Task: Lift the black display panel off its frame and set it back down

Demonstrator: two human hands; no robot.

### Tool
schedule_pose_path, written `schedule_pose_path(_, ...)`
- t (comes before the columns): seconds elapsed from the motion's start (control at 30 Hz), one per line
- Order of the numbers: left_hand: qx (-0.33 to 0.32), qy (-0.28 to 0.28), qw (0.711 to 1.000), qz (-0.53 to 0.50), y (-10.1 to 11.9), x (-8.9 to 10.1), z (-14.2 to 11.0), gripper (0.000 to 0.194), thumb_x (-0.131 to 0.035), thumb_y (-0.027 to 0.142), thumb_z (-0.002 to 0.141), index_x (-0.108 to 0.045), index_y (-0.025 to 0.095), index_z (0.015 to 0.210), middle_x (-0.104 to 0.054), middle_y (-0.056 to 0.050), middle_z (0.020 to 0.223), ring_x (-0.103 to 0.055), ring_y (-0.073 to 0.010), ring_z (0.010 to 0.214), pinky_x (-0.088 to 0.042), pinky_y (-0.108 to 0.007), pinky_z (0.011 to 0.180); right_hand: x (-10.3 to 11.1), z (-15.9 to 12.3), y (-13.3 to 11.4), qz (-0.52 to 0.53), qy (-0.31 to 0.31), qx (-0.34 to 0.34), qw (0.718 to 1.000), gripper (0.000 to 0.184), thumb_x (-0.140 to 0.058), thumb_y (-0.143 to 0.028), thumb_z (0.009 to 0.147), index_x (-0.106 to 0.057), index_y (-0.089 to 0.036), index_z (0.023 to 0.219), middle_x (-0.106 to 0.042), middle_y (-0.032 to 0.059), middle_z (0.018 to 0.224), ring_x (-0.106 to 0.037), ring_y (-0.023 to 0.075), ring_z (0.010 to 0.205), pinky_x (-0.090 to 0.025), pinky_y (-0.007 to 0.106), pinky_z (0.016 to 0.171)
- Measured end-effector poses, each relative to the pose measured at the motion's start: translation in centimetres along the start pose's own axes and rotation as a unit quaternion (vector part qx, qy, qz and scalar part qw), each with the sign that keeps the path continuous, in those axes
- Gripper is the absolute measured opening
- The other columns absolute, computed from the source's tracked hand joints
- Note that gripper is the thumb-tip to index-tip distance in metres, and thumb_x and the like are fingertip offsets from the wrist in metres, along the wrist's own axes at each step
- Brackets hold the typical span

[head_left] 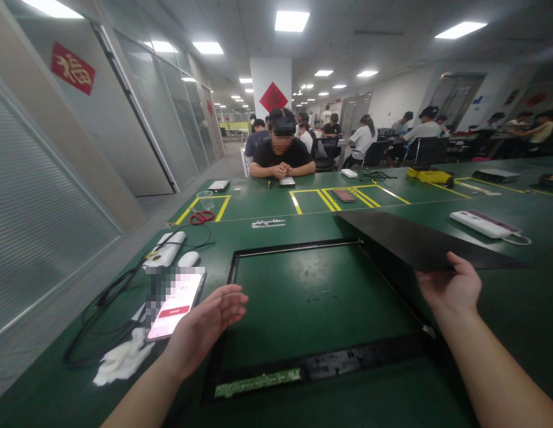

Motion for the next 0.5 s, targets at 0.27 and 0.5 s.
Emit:
schedule_pose_path(0.27,0.004,-0.012,1.000,0.029,-0.5,0.2,0.1,0.029,-0.065,0.034,0.088,-0.074,0.020,0.111,-0.075,-0.011,0.109,-0.066,-0.0261,0.100,-0.047,-0.038,0.093,2.8,2.1,0.5,-0.077,0.113,-0.038,0.990,0.010,-0.055,-0.017,0.075,-0.058,-0.020,0.084,-0.070,0.0037,0.102,-0.065,0.0159,0.081,-0.056,0.028,0.073)
schedule_pose_path(0.5,0.008,-0.015,0.997,0.071,-0.7,-0.1,0.1,0.030,-0.069,0.035,0.085,-0.073,0.020,0.110,-0.074,-0.010,0.108,-0.066,-0.0269,0.099,-0.045,-0.039,0.093,5.4,5.8,2.1,-0.161,0.100,-0.060,0.980,0.018,-0.051,-0.015,0.070,-0.055,-0.021,0.087,-0.069,0.0044,0.099,-0.066,0.0190,0.083,-0.057,0.039,0.080)
Point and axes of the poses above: each hand's wrist, its own z-axis towards the middle knuckle, its own x-axis out of the back of the hand, y = z × x, the point moved 6 cm from there along z, towards the middle knuckle
